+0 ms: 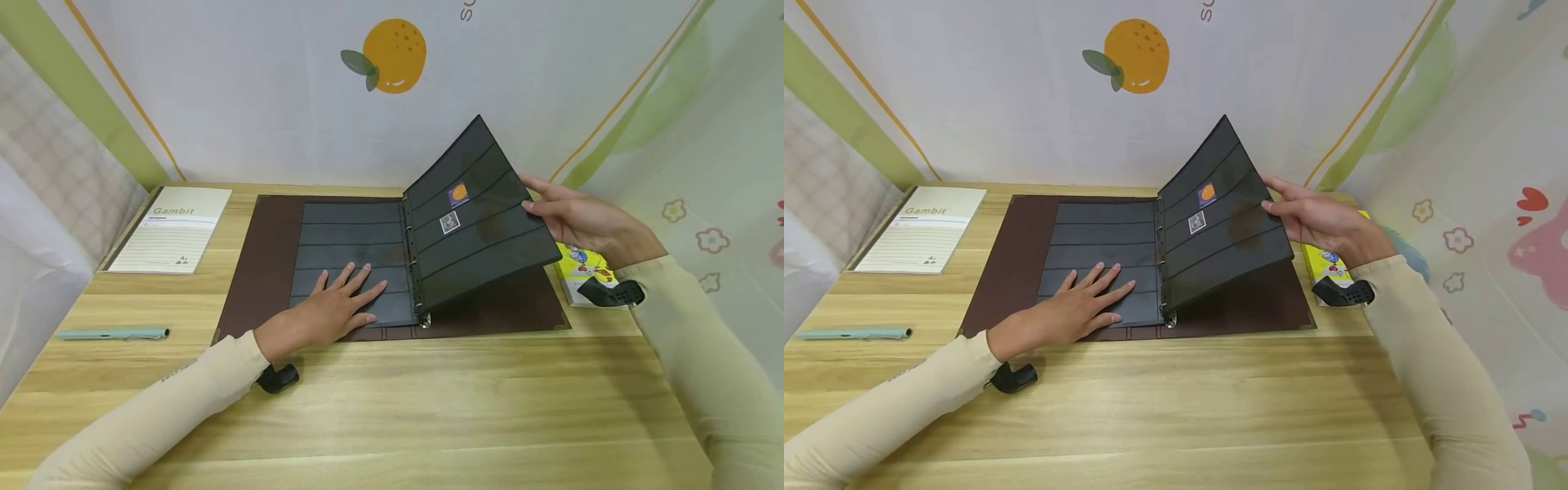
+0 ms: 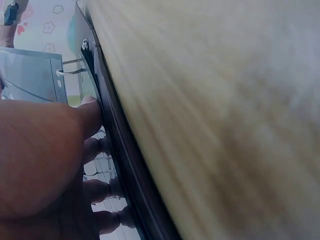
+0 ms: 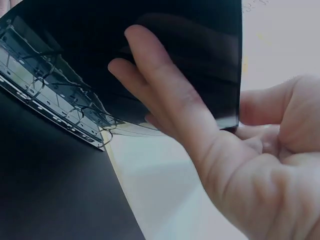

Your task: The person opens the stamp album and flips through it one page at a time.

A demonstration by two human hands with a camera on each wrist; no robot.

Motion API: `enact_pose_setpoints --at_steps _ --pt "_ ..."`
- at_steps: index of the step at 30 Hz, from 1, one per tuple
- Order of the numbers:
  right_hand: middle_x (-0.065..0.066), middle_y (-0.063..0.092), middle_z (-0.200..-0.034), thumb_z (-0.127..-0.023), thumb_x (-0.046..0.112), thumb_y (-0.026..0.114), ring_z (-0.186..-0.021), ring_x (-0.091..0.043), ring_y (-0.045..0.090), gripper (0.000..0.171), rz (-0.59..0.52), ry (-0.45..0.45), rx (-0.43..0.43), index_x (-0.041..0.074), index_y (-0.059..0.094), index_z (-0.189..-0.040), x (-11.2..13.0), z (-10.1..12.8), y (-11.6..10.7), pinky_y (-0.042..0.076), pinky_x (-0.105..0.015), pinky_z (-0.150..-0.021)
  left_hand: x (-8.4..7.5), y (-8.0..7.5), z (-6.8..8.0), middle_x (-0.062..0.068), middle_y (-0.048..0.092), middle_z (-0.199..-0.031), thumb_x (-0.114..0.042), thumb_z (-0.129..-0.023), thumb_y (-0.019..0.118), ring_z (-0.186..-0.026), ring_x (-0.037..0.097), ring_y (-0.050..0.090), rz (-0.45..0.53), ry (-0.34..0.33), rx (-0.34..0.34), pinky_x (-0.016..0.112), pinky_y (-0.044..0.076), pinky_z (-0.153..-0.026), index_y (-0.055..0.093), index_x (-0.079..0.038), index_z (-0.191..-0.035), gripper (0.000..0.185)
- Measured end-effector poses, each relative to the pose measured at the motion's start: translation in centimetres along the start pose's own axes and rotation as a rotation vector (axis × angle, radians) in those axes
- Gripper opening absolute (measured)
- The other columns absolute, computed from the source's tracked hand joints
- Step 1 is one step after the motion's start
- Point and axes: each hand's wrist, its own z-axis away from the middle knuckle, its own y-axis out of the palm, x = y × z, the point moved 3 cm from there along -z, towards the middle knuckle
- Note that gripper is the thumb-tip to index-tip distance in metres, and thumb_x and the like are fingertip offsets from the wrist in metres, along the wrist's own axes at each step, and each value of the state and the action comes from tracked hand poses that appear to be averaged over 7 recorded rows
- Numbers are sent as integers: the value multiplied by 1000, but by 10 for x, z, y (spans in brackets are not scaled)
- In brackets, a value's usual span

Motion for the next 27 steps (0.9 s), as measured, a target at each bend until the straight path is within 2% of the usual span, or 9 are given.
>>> enact_pose_setpoints --at_steps 5,8,13,17,20,22,23,25,27 --pt "0 73 -80 -109 8 39 -66 -5 72 80 -69 4 30 31 -19 -160 9 -8 6 55 -13 -65 1 -5 -3 13 4 -171 -48 -107 40 -158 40 4 -42 6 0 73 13 -119 16 -29 -163 64" --pt "-3 77 -105 -109 8 39 -85 -7 76 79 -91 1 30 30 -18 -160 14 -14 11 58 -18 -78 1 -14 -6 16 13 -170 -49 -106 45 -156 42 14 -72 19 -17 71 23 -117 24 -27 -162 63" --pt "0 69 -82 -108 12 45 -74 -2 73 82 -81 21 -29 31 -15 -161 17 -19 21 56 -13 -72 -9 -34 -19 26 36 -159 -45 -104 53 -143 45 43 -20 49 -129 60 46 -107 42 -14 -155 60" --pt "3 67 -81 -108 16 48 -69 -1 70 84 -41 27 -50 30 -15 -161 18 -20 30 56 -12 -71 -36 -62 -30 23 44 -156 -43 -105 53 -141 37 50 179 95 -316 52 46 -111 42 -6 -154 63" --pt "3 72 -97 -109 20 45 -83 -5 74 82 25 29 -40 30 -16 -161 20 -19 36 59 -19 -78 -65 -86 -38 17 37 -162 -46 -104 52 -148 30 41 307 204 -432 47 39 -118 37 -6 -157 68" --pt "3 72 -104 -109 24 45 -91 -7 74 80 92 31 -39 30 -15 -162 22 -19 41 60 -22 -81 -84 -98 -42 13 30 -166 -50 -103 52 -152 27 35 356 264 -455 44 37 -121 32 -9 -159 72" --pt "1 71 -117 -109 24 43 -100 -9 74 78 114 20 -19 29 -14 -162 22 -20 43 60 -26 -85 -92 -102 -44 11 27 -167 -53 -103 51 -153 25 32 370 278 -451 42 35 -122 29 -10 -160 74" --pt "0 66 -131 -110 25 41 -110 -14 72 75 150 1 2 27 -12 -163 24 -21 49 60 -31 -88 -106 -109 -48 7 25 -168 -57 -103 47 -154 21 30 393 274 -436 41 32 -123 26 -12 -161 77" --pt "3 70 -116 -109 28 43 -95 -8 73 76 187 -2 -20 27 -9 -163 25 -23 54 61 -27 -82 -116 -113 -51 4 29 -167 -62 -102 42 -153 18 33 426 234 -429 39 33 -123 26 -13 -161 78"
